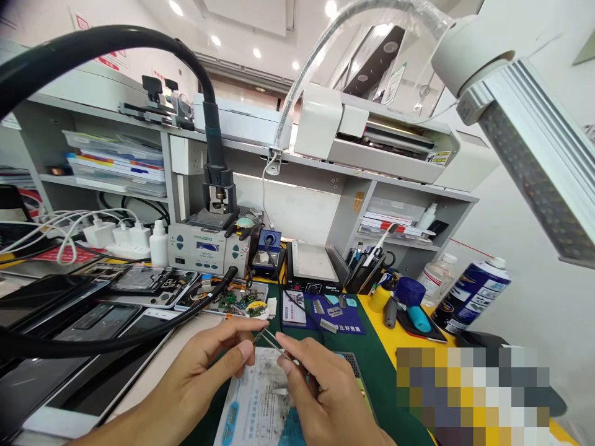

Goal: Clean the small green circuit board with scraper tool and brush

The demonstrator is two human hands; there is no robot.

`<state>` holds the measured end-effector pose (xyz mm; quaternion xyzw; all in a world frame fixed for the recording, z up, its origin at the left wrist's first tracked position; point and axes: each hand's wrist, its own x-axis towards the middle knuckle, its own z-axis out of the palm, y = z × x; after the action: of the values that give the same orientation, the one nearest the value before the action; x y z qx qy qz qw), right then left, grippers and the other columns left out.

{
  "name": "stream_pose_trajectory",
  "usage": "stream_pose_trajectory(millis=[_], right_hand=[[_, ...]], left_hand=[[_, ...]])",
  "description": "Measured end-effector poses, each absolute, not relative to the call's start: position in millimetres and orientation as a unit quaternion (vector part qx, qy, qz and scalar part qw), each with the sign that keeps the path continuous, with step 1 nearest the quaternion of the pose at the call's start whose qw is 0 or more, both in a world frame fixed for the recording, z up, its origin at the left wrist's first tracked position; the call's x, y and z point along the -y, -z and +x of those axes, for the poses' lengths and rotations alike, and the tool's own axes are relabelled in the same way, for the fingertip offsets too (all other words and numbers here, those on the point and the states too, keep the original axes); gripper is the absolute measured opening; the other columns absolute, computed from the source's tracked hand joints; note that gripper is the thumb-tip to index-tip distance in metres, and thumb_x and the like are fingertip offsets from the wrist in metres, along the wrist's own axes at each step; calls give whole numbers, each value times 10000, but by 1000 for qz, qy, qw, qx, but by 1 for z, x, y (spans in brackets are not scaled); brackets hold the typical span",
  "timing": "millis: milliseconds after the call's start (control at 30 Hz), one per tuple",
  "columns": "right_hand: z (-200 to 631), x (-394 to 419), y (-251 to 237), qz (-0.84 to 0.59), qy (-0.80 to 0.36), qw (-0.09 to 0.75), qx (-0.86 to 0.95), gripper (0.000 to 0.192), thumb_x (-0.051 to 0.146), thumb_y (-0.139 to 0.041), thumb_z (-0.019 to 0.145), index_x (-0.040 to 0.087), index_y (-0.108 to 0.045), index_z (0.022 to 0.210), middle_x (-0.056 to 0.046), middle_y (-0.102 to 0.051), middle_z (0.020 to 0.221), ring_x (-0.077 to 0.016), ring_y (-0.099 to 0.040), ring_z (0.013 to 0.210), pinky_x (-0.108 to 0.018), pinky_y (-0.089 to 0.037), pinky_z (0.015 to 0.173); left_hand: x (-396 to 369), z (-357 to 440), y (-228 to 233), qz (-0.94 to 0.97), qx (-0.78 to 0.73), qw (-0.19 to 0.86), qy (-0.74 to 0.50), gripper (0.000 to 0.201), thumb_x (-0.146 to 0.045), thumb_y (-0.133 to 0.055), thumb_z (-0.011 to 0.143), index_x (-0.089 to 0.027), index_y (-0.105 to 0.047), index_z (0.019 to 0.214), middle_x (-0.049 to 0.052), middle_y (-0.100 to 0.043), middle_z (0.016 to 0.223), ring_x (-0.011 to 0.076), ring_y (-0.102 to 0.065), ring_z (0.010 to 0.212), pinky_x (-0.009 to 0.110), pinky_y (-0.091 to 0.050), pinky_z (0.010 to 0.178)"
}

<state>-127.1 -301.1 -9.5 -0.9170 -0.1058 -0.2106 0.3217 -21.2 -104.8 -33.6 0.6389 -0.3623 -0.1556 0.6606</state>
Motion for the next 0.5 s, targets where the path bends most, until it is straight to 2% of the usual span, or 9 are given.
stream_pose_trajectory(millis=[333,500], right_hand=[[-129,301,8,-920,252,271,129,381,190,-530,1008,286,-591,1371,20,-612,744,-74,-592,584,-164,-437,495],[-129,300,7,-922,259,252,139,389,175,-516,1008,275,-574,1379,8,-619,764,-93,-592,610,-187,-445,512]], left_hand=[[104,-21,34,652,345,651,178,510,-550,-492,1003,-174,-568,1338,36,-632,965,196,-565,900,326,-416,830],[105,-22,34,656,344,646,185,499,-549,-516,989,-157,-621,1280,72,-665,1027,224,-591,961,339,-446,852]])
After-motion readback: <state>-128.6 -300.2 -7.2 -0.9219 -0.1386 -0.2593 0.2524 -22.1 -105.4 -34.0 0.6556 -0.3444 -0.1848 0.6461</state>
